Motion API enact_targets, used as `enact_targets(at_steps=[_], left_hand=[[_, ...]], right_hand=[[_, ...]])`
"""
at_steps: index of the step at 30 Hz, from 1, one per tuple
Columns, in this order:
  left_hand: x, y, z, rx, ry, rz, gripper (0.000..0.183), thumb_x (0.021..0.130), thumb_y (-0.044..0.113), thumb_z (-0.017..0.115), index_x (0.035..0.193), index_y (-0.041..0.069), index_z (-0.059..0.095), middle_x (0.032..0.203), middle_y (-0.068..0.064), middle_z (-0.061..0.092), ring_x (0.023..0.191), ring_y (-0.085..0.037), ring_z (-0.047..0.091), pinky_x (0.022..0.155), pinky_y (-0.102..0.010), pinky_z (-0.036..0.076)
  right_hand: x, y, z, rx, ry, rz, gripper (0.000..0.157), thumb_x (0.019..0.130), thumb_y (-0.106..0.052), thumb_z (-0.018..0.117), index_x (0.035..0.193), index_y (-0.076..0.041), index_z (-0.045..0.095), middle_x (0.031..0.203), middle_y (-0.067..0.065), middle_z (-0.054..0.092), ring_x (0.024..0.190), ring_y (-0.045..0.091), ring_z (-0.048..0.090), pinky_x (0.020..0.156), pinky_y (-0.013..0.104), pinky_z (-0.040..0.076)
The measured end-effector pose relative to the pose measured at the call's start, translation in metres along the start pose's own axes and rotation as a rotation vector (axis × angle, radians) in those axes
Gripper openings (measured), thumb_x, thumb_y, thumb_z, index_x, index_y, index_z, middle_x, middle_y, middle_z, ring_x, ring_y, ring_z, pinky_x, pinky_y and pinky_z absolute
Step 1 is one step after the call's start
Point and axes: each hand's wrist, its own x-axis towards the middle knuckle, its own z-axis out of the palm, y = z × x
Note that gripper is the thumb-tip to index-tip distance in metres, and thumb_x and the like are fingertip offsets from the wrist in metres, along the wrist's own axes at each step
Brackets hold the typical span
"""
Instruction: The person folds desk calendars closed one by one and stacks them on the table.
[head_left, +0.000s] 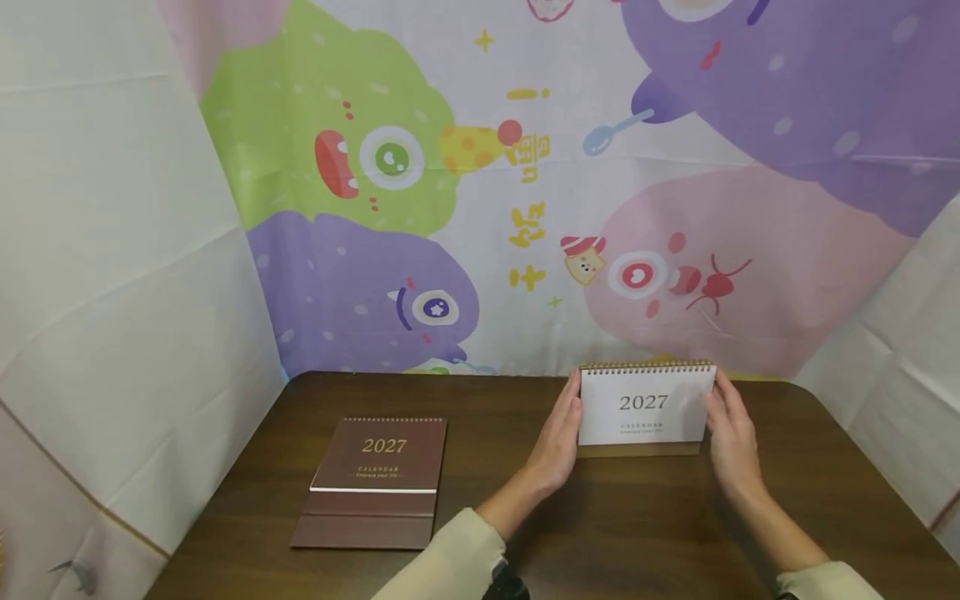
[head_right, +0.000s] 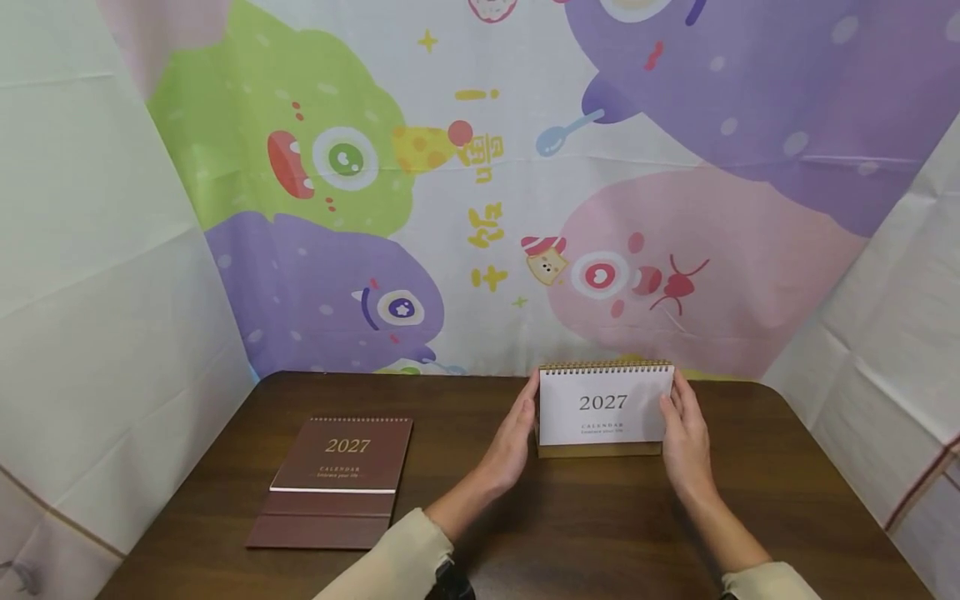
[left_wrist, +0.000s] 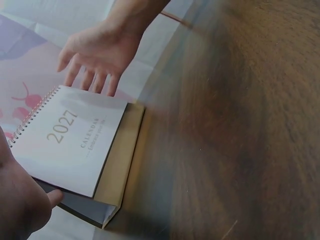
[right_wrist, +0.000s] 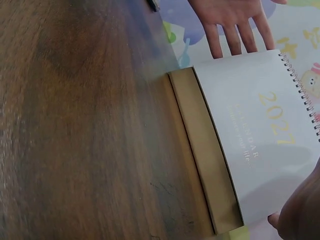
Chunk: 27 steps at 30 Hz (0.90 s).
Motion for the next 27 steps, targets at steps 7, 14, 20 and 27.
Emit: enact_targets(at_steps=[7,14,20,27], left_hand=[[-0.001,0.030,-0.001,-0.018,-0.015,-0.107,0.070,0.124,0.045,0.015,0.181,0.005,0.014,0.191,-0.016,0.011,0.179,-0.039,0.013,0.146,-0.054,0.014],[0.001,0.002,0.002,-0.021,0.006,-0.007,0.073,0.123,0.051,0.018,0.181,0.007,0.016,0.191,-0.018,0.014,0.179,-0.036,0.015,0.147,-0.048,0.016],[0.000,0.029,-0.002,-0.042,0.011,-0.105,0.074,0.123,0.050,0.018,0.179,0.001,0.016,0.191,-0.018,0.012,0.179,-0.040,0.013,0.145,-0.057,0.011],[-0.002,0.034,-0.007,-0.023,0.020,-0.133,0.069,0.124,0.041,0.017,0.179,0.000,0.016,0.191,-0.017,0.013,0.179,-0.036,0.015,0.146,-0.054,0.013]], right_hand=[[-0.001,0.000,0.000,0.016,0.013,-0.013,0.062,0.124,-0.038,0.037,0.180,-0.014,0.027,0.181,0.024,0.040,0.139,-0.014,0.048,0.102,-0.001,0.044],[0.000,0.000,0.002,0.042,0.024,-0.015,0.061,0.124,-0.034,0.038,0.180,-0.012,0.029,0.180,0.025,0.040,0.133,-0.018,0.049,0.101,-0.001,0.044],[-0.001,-0.004,0.004,0.055,0.046,0.016,0.061,0.123,-0.035,0.039,0.180,-0.013,0.029,0.182,0.021,0.040,0.141,-0.012,0.050,0.102,0.000,0.046],[-0.006,-0.011,0.010,0.048,0.045,0.039,0.061,0.123,-0.037,0.038,0.180,-0.017,0.030,0.182,0.017,0.041,0.146,-0.005,0.050,0.102,0.000,0.045]])
